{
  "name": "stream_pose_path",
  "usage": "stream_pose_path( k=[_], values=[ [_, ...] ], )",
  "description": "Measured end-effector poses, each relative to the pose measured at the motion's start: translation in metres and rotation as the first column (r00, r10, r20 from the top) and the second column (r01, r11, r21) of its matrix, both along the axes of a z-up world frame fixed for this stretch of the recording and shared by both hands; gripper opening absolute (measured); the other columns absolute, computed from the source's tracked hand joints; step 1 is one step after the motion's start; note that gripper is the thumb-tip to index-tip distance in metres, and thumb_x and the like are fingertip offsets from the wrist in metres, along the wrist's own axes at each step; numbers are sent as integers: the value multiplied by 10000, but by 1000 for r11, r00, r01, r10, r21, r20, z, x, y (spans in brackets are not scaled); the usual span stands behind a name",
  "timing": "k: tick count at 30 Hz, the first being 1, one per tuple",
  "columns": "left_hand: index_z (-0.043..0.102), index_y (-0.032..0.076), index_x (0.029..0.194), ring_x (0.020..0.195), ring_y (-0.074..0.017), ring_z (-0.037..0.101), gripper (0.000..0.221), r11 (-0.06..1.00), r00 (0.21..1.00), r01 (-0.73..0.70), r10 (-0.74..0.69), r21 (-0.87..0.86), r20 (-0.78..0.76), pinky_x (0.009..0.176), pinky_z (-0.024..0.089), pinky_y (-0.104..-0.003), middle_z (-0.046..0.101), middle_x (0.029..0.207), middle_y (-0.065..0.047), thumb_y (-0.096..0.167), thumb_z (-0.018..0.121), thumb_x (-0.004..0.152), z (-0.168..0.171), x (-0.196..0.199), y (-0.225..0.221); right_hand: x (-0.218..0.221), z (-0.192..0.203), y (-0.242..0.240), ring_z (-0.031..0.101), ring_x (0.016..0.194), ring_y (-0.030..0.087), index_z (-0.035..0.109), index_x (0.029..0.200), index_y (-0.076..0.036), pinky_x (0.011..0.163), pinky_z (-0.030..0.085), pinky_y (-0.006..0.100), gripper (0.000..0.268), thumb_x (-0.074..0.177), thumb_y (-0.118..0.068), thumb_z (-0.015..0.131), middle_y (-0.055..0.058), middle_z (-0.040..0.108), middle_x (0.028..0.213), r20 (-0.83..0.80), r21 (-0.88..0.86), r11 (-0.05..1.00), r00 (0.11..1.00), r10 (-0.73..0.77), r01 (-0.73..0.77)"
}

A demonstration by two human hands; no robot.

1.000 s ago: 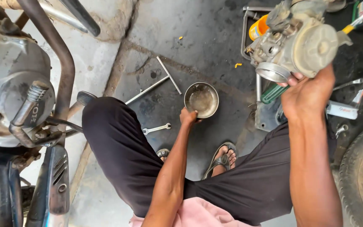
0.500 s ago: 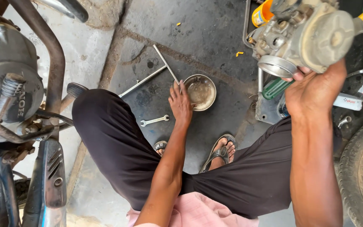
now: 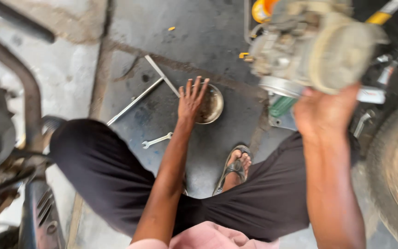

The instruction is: The person sits on the workshop floor servicing a motorcycle carburetor. They unscrew parts with a screwdriver, drain liquid from the carburetor into a metal bowl, remove the float bowl and small metal parts, and continue unscrewing components while holding the carburetor.

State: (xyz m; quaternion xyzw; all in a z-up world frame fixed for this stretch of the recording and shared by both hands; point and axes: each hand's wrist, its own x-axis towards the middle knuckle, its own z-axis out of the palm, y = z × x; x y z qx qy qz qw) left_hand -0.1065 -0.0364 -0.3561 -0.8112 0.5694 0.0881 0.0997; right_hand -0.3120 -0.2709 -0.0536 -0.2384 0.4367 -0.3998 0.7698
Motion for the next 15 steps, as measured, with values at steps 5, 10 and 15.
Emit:
stream_pose_path(
  k=[5,10,15],
  values=[
    [121,271,1698,1548,-367,207,1178,978,992,128,-126,163,-18,1148,322,-583,95,1735,-90,295,830,757,57,-11,-30,26,15,12,585,810,152,617,1145,-113,642,425,335,288,1065,-315,429,10,655,982,20,-32,996,996,88,-87],
    [339,365,1576,1547,-410,151,1128,976,976,212,-210,51,-56,1119,289,-696,217,1629,-100,499,925,621,-2,-12,-21,41,-2,20,385,567,91,524,1017,-56,528,355,291,161,1079,-165,422,-3,438,722,117,-122,969,967,228,-214],
    [318,310,1600,1510,-399,207,1229,960,969,158,-106,231,-224,1147,288,-678,217,1651,-111,532,944,566,60,-12,-32,75,-41,29,381,544,92,516,1011,-55,507,360,286,142,1058,-165,439,-15,412,684,154,-25,978,965,210,-209]
  ],
)
